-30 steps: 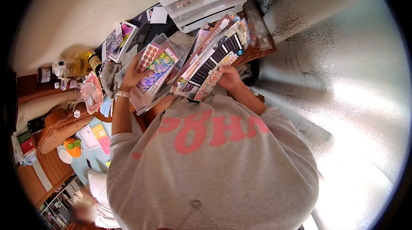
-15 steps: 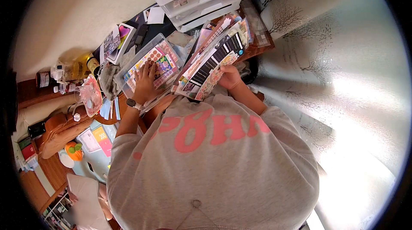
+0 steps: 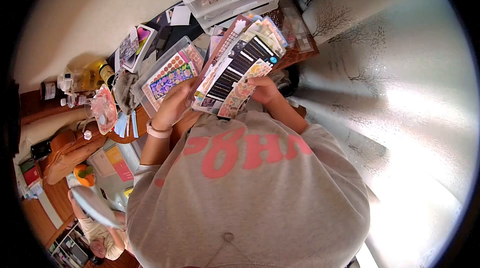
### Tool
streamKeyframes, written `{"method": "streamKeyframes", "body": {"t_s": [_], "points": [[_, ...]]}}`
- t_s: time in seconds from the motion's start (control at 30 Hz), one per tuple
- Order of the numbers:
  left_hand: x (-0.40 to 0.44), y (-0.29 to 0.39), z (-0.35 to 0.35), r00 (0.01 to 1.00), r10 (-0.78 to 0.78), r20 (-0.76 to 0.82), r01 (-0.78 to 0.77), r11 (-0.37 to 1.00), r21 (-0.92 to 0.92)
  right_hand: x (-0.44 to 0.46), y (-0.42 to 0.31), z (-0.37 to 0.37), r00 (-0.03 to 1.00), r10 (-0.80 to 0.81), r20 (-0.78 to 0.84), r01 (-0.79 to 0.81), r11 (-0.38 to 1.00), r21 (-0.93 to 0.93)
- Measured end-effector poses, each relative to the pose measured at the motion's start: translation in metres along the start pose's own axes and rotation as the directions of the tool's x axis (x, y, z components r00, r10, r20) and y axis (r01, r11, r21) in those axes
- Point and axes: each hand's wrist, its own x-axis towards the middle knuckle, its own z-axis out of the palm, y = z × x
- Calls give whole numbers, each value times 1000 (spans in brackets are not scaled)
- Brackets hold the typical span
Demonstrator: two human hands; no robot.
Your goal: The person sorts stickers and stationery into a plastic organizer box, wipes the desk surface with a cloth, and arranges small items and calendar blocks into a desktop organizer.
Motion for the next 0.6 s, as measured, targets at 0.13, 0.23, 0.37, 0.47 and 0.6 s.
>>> {"method": "streamKeyframes", "body": {"t_s": [0.13,0.23,0.37,0.47,0.6], "points": [[0,3,10,994,46,-98,-49,998,-31,0,-1,2,999,28,-24,-28,1000,3],[-6,8,16,983,46,-177,-57,997,-56,-1,0,2,997,8,-71,-11,999,-44],[-7,0,6,972,-16,-233,4,999,-49,-1,6,-2,996,-12,-89,8,999,-45],[-6,0,19,959,56,-278,-78,995,-69,-3,5,0,998,-24,-56,22,999,-25],[0,-13,13,970,87,-226,-51,985,164,-5,5,-1,996,14,-83,-16,1000,-24]]}}
